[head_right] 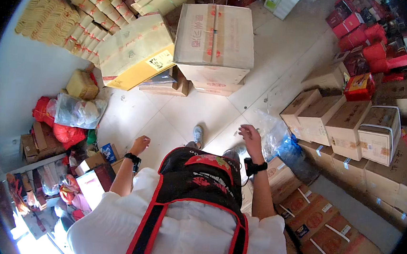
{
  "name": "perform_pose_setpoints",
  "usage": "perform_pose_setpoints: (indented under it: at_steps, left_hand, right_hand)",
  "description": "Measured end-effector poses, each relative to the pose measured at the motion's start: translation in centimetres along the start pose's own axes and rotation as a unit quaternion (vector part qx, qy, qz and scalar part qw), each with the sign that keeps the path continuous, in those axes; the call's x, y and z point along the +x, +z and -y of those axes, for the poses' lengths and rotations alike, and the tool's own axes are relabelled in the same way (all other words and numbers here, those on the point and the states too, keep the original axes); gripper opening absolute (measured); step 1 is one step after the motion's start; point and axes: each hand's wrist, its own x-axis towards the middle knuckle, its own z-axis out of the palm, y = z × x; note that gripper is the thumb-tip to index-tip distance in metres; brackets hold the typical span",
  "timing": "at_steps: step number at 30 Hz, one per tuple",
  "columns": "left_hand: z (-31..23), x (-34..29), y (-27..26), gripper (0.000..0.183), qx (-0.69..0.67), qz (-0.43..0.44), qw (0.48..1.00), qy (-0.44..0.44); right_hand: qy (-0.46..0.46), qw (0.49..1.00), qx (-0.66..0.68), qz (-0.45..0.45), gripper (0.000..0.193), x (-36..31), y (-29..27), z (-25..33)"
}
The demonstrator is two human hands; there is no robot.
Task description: The person moves cardboard boxes within a storage area, lifting them from the floor or stacks and placing them onto other stacks.
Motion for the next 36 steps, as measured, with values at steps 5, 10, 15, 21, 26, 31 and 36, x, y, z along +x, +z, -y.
perform_pose_setpoints:
  at_steps: [5, 10, 15, 21, 26, 31, 36]
  left_hand:
    - [-6.3, 2.2, -2.5, 0.028, -0.043, -0.040, 0.993, 0.106]
    - [-15.9, 5.8, -6.5, 0.023, -0.054, -0.107, 0.957, 0.265]
    - [-25.3, 9.7, -8.1, 0.034, -0.101, -0.165, 0.916, 0.352]
    - [-34.8, 15.4, -9.1, 0.051, -0.229, -0.119, 0.929, 0.266]
    - [-40.0, 18.1, -8.4, 0.058, -0.350, -0.050, 0.909, 0.221]
    - [-42.3, 17.8, -7.4, 0.069, -0.397, -0.044, 0.896, 0.193]
    - [-41.2, 18.9, -6.3, 0.078, -0.291, -0.089, 0.926, 0.222]
  right_hand:
    - [-0.068, 0.991, -0.110, 0.020, 0.023, 4.6, 2.0, 2.8]
    - [-0.121, 0.983, -0.118, -0.066, 0.023, 10.6, -0.5, 7.0]
    - [-0.149, 0.978, -0.098, -0.106, 0.037, 18.1, -1.7, 9.5]
    - [-0.041, 0.996, -0.068, -0.050, 0.053, 26.0, -0.8, 12.3]
    - [-0.006, 0.985, 0.158, 0.071, 0.066, 30.4, -1.4, 11.1]
    - [-0.043, 0.996, 0.045, 0.068, 0.086, 30.5, 0.1, 14.2]
    - [-0.039, 0.996, -0.038, 0.071, 0.097, 30.8, 0.1, 14.4]
